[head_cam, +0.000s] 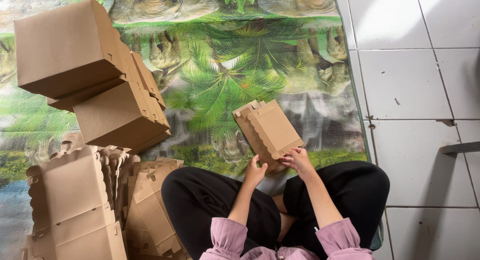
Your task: The person sits on the floor and assembles flat-packed cardboard boxes by hand. They fold the side flaps, tuck the tabs into slots, and press the edges to form the box structure. The person handles multiple boxes, stacking the finished ones and picking up new flat pieces from a pile.
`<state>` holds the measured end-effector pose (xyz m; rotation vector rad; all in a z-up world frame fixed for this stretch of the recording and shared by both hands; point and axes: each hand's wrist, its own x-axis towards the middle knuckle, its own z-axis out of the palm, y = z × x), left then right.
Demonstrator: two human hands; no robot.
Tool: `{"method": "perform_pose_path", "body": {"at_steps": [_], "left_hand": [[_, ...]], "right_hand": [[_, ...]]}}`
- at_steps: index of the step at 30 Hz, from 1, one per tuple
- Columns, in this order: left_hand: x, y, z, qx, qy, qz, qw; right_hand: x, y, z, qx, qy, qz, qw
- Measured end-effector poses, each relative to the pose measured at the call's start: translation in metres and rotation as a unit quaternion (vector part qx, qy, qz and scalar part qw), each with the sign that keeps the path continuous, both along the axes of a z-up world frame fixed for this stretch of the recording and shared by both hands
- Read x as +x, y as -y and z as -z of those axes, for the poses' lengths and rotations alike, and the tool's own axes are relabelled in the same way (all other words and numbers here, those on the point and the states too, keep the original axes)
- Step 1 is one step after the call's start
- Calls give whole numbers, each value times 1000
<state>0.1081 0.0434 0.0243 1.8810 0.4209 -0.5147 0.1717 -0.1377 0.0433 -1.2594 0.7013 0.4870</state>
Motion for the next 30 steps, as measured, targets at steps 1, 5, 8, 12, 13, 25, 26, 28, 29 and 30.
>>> {"method": "perform_pose_path", "body": {"at_steps": [1, 5, 8, 12, 13, 25, 26, 28, 29, 30], "left_hand": [[0, -1, -12, 0, 0, 0, 1000], [1, 1, -39, -28, -20, 15, 999], [1, 1, -65, -44, -33, 23, 998], [1, 6, -95, -61, -49, 36, 996], [1, 6, -81, -61, -49, 36, 996], [4, -8, 10, 29, -108, -92, 990], [4, -8, 25, 32, -109, -100, 988], [3, -10, 40, 36, -111, -109, 987], [3, -10, 40, 7, -118, -119, 986], [3, -10, 40, -22, -125, -130, 983]], "right_hand": [[-2, -2, 0, 0, 0, 0, 1000], [-15, -11, -21, 71, -21, 23, 997], [-22, -16, -38, 95, -32, 7, 995], [-31, -23, -48, 120, -22, -104, 987], [-33, -25, -50, 120, -23, -104, 987], [-12, -7, 1, -235, 149, -114, 954], [-7, -6, 1, -321, 159, -153, 921], [1, -7, -1, -403, 167, -190, 879], [6, -8, -5, -434, 157, -252, 850], [11, -10, -9, -463, 146, -312, 817]]}}
